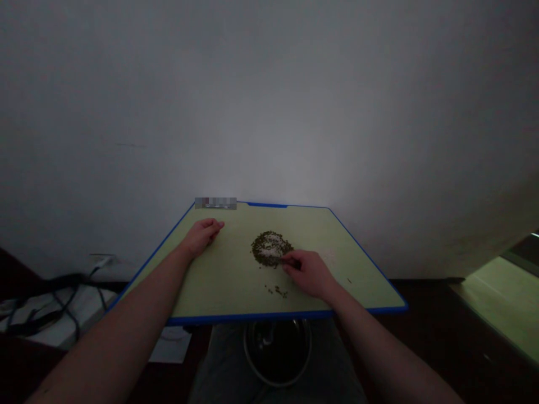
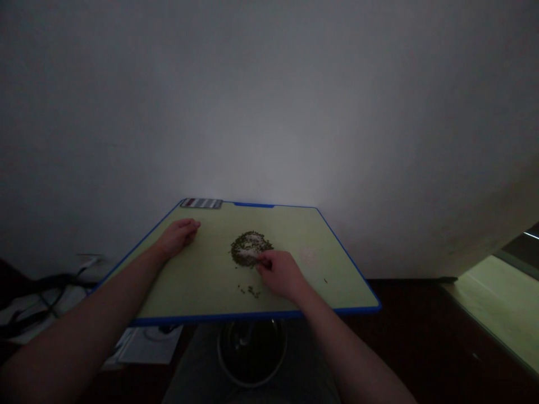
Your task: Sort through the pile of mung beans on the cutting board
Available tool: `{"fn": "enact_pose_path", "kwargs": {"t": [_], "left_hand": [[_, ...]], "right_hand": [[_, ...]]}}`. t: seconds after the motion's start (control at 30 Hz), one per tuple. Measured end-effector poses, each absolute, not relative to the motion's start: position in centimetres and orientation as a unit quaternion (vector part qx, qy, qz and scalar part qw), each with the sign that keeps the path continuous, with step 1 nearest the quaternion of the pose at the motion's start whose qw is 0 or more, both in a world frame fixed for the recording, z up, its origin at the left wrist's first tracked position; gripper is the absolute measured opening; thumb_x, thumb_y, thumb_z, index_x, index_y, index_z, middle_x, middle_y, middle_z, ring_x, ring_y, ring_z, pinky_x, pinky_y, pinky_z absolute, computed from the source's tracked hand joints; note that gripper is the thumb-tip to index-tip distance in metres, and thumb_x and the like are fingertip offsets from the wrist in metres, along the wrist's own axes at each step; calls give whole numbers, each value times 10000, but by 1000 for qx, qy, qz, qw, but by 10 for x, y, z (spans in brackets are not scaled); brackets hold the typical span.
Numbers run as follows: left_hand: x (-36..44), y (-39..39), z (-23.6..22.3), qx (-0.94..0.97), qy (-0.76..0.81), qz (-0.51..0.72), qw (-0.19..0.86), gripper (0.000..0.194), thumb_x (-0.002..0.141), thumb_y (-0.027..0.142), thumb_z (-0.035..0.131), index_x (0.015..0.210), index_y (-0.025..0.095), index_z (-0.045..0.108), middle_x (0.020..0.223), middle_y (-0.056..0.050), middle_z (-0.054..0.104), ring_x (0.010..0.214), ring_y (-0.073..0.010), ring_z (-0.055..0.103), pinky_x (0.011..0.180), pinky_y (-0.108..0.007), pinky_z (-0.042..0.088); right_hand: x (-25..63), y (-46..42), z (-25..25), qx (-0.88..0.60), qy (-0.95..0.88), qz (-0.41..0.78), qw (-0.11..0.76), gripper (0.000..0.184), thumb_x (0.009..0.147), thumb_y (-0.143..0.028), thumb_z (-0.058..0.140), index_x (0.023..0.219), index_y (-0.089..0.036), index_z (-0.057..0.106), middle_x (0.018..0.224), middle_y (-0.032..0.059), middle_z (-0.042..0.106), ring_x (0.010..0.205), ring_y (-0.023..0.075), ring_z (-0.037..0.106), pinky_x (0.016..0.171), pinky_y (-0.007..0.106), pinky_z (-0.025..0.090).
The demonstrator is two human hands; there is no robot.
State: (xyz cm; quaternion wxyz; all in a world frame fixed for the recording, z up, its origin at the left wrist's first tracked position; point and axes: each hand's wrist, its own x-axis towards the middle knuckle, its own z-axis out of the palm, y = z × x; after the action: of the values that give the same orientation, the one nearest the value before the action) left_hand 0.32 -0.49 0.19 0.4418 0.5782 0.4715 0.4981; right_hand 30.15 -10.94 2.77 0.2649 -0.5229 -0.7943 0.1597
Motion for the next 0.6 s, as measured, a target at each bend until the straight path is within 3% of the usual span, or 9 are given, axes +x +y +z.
{"fn": "enact_pose_path", "kwargs": {"t": [0.2, 0.6], "left_hand": [[4, -5, 2, 573, 468, 498, 453, 307, 644, 414, 572, 549, 178, 400, 433, 72, 337, 341, -46, 277, 355, -211, 166], [3, -4, 1, 570, 477, 501, 443, 313, 626, 421, 577, 544, 179, 396, 437, 73, 338, 346, -47, 280, 358, -208, 173]], "right_hand": [[288, -90, 30, -495, -830, 114, 231, 206, 741, -218, 489, 880, -209, 642, 737, 12, 646, 638, 128, 537, 584, 229, 355], [295, -82, 38, -413, -857, 247, 183, 227, 690, -126, 488, 851, -179, 638, 774, 1, 635, 679, 119, 538, 619, 220, 384]]}}
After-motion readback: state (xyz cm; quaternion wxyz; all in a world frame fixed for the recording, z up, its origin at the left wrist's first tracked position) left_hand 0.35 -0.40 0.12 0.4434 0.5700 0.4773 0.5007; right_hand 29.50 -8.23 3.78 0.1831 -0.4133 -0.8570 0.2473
